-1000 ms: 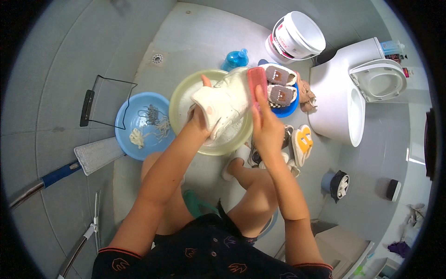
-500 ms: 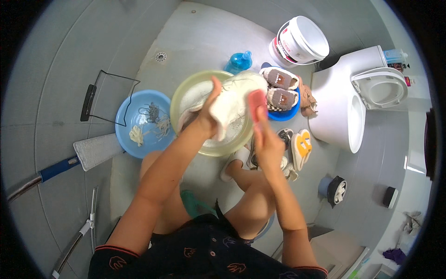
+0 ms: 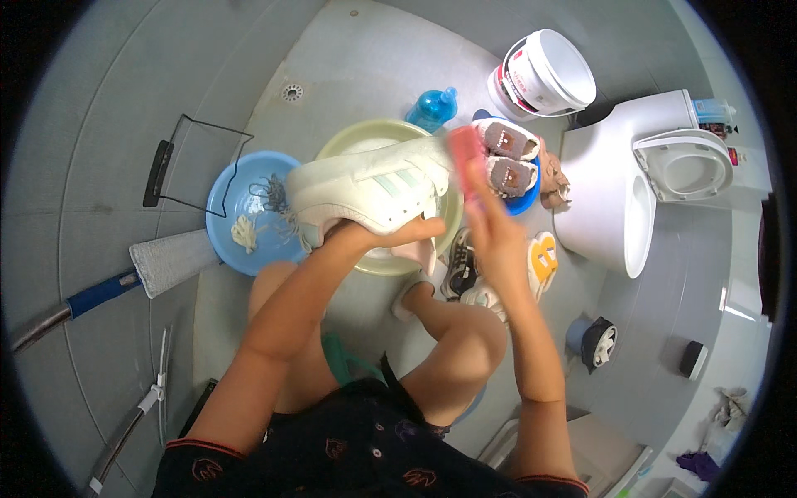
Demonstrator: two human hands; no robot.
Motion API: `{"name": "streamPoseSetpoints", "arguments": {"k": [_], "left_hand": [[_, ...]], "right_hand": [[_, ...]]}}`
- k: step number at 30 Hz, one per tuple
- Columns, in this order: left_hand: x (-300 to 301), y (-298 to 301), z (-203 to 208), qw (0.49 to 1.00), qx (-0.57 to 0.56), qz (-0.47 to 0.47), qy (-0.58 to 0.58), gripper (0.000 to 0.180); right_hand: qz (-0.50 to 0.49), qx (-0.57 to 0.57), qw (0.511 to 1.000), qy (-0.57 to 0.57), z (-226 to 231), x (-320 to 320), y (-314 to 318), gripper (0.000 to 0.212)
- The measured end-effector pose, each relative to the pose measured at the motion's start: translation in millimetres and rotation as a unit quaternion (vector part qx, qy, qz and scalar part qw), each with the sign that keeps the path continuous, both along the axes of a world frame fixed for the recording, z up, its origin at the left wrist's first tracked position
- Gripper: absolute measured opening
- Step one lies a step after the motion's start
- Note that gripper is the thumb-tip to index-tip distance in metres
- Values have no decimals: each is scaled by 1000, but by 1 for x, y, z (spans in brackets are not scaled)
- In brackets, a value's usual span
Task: The person washes shoelaces and a white sneaker in a basin of soapy water. They first scrub the laces by hand, then use a pink brush to scrub the sneaker's upper and sole.
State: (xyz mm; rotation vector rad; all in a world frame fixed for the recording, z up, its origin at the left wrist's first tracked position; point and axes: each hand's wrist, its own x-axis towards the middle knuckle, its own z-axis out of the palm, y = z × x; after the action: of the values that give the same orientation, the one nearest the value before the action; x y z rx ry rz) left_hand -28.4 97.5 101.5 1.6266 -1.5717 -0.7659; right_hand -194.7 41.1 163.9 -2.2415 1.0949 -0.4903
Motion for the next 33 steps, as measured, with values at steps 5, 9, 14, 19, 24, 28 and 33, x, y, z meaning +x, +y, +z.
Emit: {"name": "streamPoseSetpoints", "arguments": {"k": [5, 9, 14, 19, 24, 28, 33], "left_hand": [[-1, -5, -8, 999, 36, -1, -2, 51], [-3, -8, -23, 998, 1, 9, 66, 53], [-6, -14, -3, 993, 92, -44, 63, 57], [1, -10, -2, 987, 94, -79, 103, 54], [-5, -7, -13, 996, 55, -6, 64, 51], [-4, -6, -13, 993, 108, -36, -13, 47], [-12, 0, -53, 983, 64, 50, -162, 54]], "right_hand": [[-28, 29, 999, 29, 6, 3, -5, 46], [11, 9, 999, 41, -7, 11, 11, 43], [-23, -1, 999, 26, -1, 0, -15, 45], [35, -66, 997, -16, -15, -4, -5, 44], [4, -8, 1000, 28, -10, 2, 1, 42], [-37, 31, 998, 38, -5, -15, -4, 40], [25, 10, 999, 24, -7, -5, 21, 38]]}}
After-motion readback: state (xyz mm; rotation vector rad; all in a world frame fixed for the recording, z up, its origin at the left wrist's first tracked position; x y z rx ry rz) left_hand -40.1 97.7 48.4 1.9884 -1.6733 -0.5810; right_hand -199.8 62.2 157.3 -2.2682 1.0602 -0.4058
